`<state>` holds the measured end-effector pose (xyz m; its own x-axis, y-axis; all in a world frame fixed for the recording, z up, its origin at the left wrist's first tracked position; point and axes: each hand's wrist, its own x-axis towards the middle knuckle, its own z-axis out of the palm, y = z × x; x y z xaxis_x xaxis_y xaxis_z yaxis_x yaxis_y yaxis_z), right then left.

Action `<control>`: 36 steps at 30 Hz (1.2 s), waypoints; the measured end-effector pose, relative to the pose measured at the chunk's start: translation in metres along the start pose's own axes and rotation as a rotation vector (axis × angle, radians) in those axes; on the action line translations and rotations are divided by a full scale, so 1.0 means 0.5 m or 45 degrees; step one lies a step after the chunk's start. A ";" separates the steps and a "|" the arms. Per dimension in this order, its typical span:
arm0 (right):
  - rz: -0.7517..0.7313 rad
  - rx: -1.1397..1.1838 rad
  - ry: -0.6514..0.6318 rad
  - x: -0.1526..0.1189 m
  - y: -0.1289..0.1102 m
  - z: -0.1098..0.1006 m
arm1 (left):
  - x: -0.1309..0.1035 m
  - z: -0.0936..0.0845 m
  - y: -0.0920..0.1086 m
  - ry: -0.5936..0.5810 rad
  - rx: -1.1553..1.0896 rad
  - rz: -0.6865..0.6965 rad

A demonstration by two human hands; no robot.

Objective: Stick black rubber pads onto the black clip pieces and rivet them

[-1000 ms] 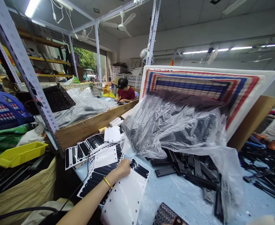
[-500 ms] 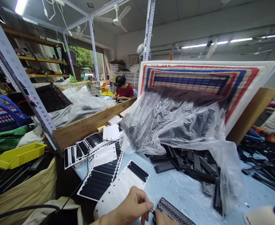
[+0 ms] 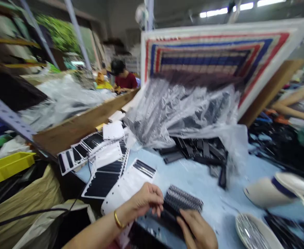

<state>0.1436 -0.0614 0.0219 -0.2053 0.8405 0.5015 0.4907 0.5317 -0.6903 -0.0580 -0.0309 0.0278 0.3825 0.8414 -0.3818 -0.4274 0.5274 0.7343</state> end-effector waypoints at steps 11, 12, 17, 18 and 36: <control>-0.067 -0.173 -0.092 -0.001 -0.004 -0.011 | 0.028 -0.021 -0.013 -0.033 0.179 -0.091; -0.057 -0.184 -0.088 0.001 0.000 -0.016 | 0.028 -0.022 -0.013 -0.033 0.219 -0.065; 0.123 -0.187 0.011 0.004 0.034 -0.083 | 0.043 -0.038 -0.008 0.165 0.733 0.336; 0.168 -0.177 0.015 0.001 0.041 -0.098 | 0.046 -0.043 -0.007 0.185 0.893 0.422; 0.029 -0.310 -0.220 -0.030 0.079 -0.084 | 0.055 -0.060 -0.050 -0.018 1.587 0.679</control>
<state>0.2016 -0.0575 0.0091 -0.3229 0.8684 0.3764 0.6812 0.4893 -0.5445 -0.0613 -0.0173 -0.0179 0.4166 0.9028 0.1065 0.4921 -0.3224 0.8086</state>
